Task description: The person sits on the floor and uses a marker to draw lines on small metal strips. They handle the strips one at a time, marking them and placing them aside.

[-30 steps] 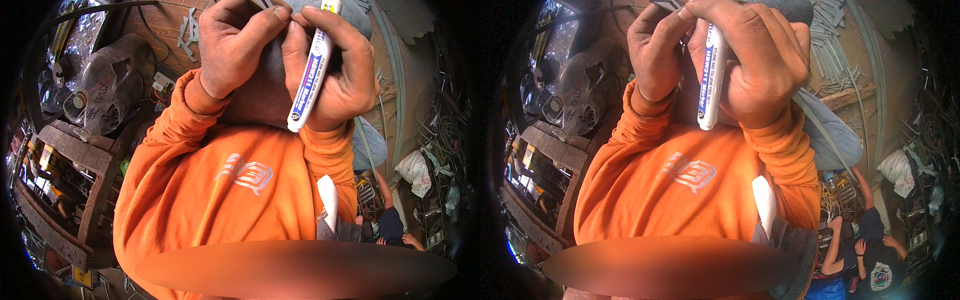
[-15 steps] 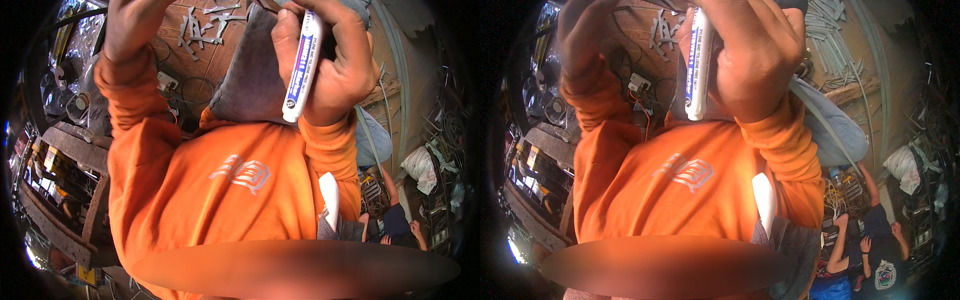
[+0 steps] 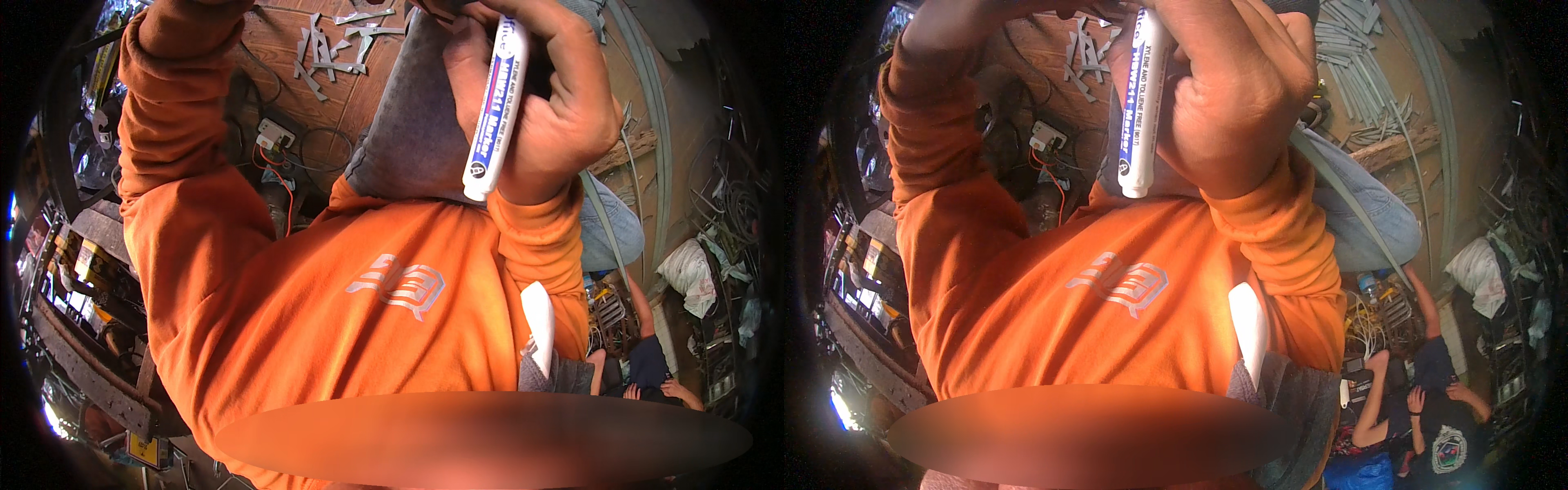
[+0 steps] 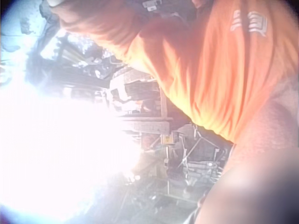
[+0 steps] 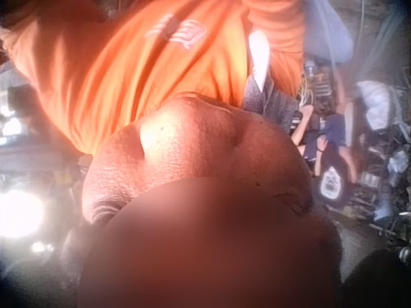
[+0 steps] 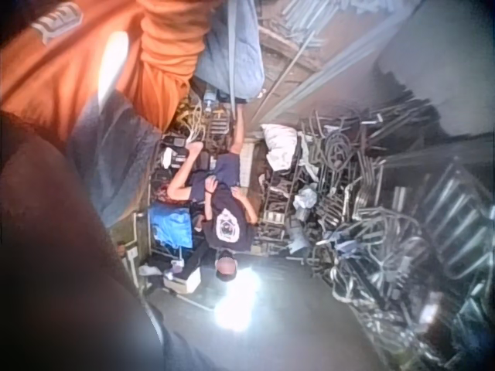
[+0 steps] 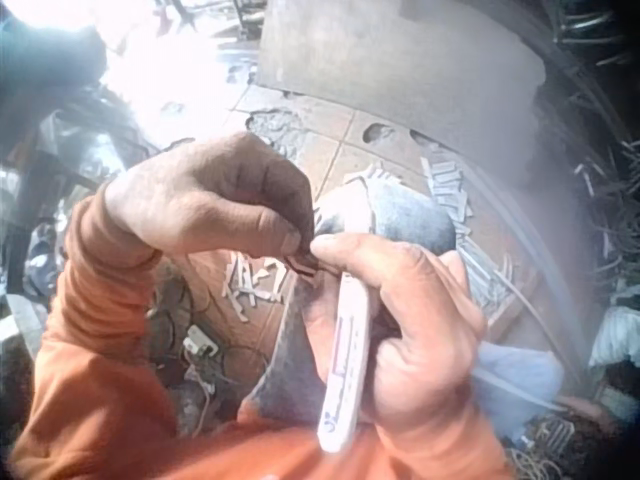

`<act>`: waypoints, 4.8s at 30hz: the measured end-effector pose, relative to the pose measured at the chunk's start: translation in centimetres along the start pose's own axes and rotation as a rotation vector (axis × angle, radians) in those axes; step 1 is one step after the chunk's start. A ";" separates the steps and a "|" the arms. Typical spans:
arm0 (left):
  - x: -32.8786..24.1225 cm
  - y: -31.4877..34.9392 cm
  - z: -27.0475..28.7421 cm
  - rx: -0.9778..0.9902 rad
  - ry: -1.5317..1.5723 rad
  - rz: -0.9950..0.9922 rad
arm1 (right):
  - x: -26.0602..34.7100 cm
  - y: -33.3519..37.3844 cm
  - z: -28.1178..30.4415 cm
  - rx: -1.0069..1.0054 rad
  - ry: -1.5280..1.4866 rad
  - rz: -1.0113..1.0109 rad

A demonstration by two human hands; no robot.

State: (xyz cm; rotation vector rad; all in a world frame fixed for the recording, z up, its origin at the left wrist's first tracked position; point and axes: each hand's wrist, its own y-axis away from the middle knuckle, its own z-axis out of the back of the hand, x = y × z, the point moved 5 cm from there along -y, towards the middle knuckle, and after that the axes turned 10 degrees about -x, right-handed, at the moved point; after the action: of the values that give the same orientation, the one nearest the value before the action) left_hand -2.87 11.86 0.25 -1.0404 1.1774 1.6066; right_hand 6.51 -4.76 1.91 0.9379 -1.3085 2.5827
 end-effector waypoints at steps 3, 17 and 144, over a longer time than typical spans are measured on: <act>0.4 -0.6 -0.6 -0.049 0.161 0.039 | -0.7 0.7 -0.5 -0.063 -0.023 0.002; -1.5 -0.3 -0.6 -0.085 -0.187 -0.073 | -0.7 1.0 0.6 -0.060 -0.164 -0.105; -0.1 0.5 1.9 -0.040 -0.518 -0.257 | -2.6 7.8 13.2 -0.056 0.371 -0.258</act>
State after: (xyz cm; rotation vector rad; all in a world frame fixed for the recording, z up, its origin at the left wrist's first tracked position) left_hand -3.57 13.59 0.81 -0.7015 0.6388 1.5679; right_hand 12.24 -19.13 0.81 0.5391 -1.0750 2.3606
